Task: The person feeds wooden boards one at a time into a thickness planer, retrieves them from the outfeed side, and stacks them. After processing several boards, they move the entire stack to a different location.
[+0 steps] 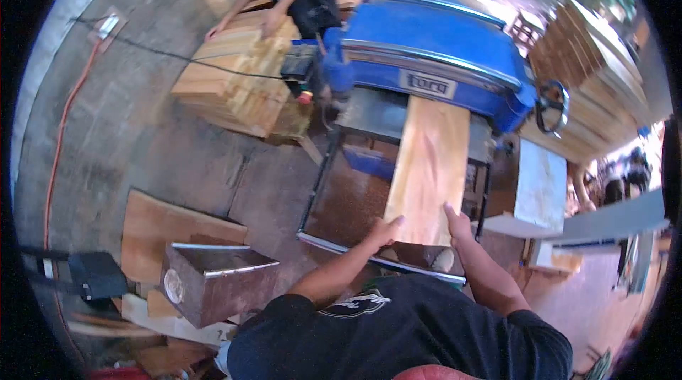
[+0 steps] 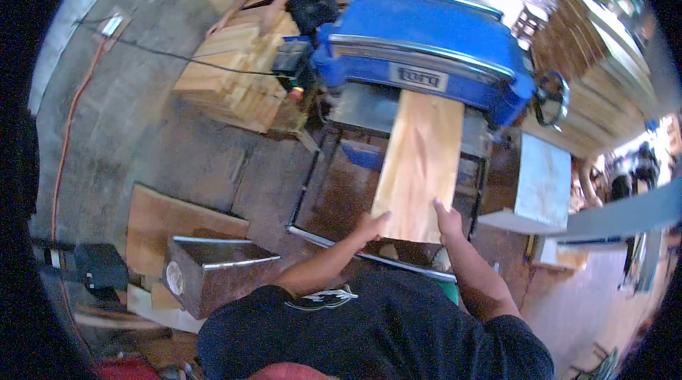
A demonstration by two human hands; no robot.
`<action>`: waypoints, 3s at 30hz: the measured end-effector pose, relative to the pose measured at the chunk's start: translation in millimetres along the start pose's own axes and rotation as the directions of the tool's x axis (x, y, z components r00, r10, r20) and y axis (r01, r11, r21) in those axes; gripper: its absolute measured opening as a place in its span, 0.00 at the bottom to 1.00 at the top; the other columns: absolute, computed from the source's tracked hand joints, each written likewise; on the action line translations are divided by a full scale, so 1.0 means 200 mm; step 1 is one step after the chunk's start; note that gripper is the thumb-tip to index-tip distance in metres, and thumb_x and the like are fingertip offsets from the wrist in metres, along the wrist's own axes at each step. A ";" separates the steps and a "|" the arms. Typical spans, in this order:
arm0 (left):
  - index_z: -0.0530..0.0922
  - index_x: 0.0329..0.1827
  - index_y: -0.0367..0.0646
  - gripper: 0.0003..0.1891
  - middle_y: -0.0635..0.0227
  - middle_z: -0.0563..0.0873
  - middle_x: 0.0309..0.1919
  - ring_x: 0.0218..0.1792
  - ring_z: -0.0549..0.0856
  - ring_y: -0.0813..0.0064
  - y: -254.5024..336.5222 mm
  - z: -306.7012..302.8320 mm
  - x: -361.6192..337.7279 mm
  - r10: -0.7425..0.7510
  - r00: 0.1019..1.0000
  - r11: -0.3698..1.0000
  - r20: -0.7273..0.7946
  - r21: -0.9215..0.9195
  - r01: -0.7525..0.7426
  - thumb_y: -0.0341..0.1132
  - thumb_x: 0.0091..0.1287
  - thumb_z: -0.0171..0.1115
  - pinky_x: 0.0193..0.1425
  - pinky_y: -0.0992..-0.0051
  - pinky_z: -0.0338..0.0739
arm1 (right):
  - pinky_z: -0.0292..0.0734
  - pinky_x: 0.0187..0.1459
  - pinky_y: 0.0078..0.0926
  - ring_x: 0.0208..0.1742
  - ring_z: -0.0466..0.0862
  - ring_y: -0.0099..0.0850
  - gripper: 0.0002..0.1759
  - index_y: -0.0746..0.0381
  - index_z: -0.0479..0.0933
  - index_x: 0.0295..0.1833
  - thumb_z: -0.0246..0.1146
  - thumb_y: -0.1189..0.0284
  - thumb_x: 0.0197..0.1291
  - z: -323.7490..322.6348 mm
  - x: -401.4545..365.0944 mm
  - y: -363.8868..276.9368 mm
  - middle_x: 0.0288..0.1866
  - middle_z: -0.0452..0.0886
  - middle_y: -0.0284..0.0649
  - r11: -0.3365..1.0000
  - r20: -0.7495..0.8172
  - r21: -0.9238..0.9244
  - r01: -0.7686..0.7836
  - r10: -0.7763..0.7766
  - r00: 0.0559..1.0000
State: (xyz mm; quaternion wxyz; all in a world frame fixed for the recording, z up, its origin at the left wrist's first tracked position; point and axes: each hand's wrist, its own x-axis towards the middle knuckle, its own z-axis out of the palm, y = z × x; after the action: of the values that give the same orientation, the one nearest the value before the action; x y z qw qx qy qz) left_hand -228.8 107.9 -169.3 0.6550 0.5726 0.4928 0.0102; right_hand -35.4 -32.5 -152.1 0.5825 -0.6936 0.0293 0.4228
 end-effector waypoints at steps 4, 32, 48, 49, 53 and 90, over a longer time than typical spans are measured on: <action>0.79 0.24 0.31 0.33 0.60 0.79 0.13 0.13 0.80 0.70 0.09 0.01 0.09 0.052 0.997 0.997 -0.055 0.067 -0.048 0.61 0.56 0.66 0.17 0.70 0.75 | 0.73 0.54 0.33 0.52 0.79 0.34 0.30 0.71 0.73 0.57 0.64 0.55 0.62 0.03 0.05 -0.12 0.51 0.80 0.44 0.998 -0.024 -0.056 -0.006 0.004 1.000; 0.82 0.35 0.29 0.32 0.55 0.85 0.25 0.20 0.84 0.65 0.30 0.05 0.47 0.098 0.993 0.993 -0.069 0.075 -0.093 0.58 0.55 0.69 0.20 0.70 0.80 | 0.75 0.42 0.35 0.37 0.80 0.37 0.27 0.65 0.78 0.45 0.65 0.50 0.58 -0.35 0.09 -0.07 0.34 0.81 0.44 0.632 0.001 -0.685 0.362 -0.497 0.868; 0.81 0.41 0.27 0.40 0.44 0.86 0.34 0.37 0.87 0.55 0.44 0.04 0.66 0.104 0.989 0.957 -0.103 0.282 -0.071 0.67 0.54 0.62 0.44 0.62 0.80 | 0.74 0.42 0.55 0.42 0.81 0.61 0.51 0.47 0.21 0.75 0.53 0.72 0.62 -0.56 -0.26 0.27 0.44 0.79 0.66 0.329 -0.009 -0.942 0.067 -0.223 0.975; 0.78 0.49 0.27 0.43 0.39 0.83 0.46 0.51 0.83 0.50 0.41 0.05 0.71 0.149 0.983 0.950 -0.109 0.291 -0.112 0.68 0.55 0.59 0.56 0.61 0.75 | 0.74 0.42 0.55 0.42 0.81 0.61 0.51 0.47 0.21 0.75 0.53 0.72 0.62 -0.56 -0.26 0.27 0.44 0.79 0.66 0.327 0.000 -0.942 0.074 -0.222 0.975; 0.74 0.54 0.28 0.42 0.40 0.80 0.51 0.55 0.79 0.47 0.29 0.02 0.67 0.172 0.982 0.943 -0.083 0.303 -0.140 0.65 0.58 0.59 0.58 0.60 0.73 | 0.74 0.42 0.53 0.41 0.81 0.60 0.51 0.49 0.21 0.75 0.54 0.72 0.62 -0.59 -0.24 0.30 0.43 0.79 0.63 0.339 0.029 -0.933 0.121 -0.264 0.964; 0.71 0.55 0.41 0.14 0.67 0.80 0.37 0.32 0.80 0.81 -0.94 -3.74 -0.08 -0.028 0.827 0.880 -0.562 -0.406 -0.246 0.30 0.67 0.59 0.31 0.80 0.75 | 0.77 0.30 0.32 0.27 0.80 0.33 0.37 0.73 0.79 0.30 0.73 0.42 0.43 4.45 0.68 -0.86 0.28 0.82 0.46 0.842 0.202 -0.464 0.275 -0.202 0.958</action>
State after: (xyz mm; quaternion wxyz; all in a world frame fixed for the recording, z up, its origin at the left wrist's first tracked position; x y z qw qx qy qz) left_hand -831.4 588.7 -196.0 0.5998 0.4003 0.6090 0.3304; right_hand -347.6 824.7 -69.7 0.4373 -0.7834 -0.2073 0.3900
